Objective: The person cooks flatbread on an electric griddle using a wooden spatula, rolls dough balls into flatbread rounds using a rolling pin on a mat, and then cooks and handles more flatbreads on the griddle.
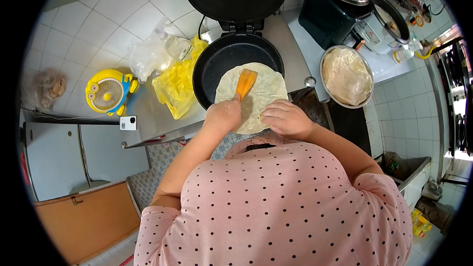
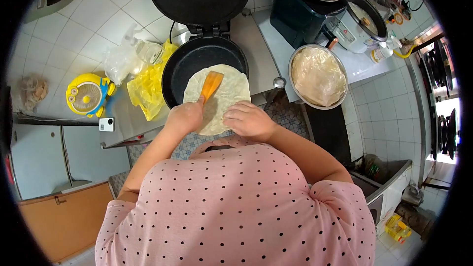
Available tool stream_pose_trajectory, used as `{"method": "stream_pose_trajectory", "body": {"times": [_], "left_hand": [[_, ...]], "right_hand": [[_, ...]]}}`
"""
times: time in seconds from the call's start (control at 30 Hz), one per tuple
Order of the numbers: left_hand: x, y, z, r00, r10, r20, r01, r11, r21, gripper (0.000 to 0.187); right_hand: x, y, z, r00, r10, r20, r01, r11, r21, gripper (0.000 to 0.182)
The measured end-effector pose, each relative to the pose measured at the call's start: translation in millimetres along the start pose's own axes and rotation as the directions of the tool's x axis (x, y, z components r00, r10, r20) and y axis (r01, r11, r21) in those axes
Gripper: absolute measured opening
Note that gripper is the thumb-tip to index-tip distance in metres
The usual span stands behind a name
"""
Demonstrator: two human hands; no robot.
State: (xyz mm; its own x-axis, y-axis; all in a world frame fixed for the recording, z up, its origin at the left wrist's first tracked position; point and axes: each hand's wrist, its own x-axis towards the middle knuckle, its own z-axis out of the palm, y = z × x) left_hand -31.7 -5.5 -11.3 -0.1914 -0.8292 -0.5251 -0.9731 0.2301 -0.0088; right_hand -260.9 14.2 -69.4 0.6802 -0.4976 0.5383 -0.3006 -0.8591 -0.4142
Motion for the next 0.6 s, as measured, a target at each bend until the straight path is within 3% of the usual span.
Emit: {"method": "stream_pose_trajectory", "body": {"times": [0.6], "left_hand": [[-3.3,4.3,-4.6,1.000,-0.015,0.021,0.015,1.000,-0.004,0.051]], "right_hand": [[-1.6,-4.8,1.8,1.000,0.006,-0.013,-0.006,1.000,-0.005,0.021]]}}
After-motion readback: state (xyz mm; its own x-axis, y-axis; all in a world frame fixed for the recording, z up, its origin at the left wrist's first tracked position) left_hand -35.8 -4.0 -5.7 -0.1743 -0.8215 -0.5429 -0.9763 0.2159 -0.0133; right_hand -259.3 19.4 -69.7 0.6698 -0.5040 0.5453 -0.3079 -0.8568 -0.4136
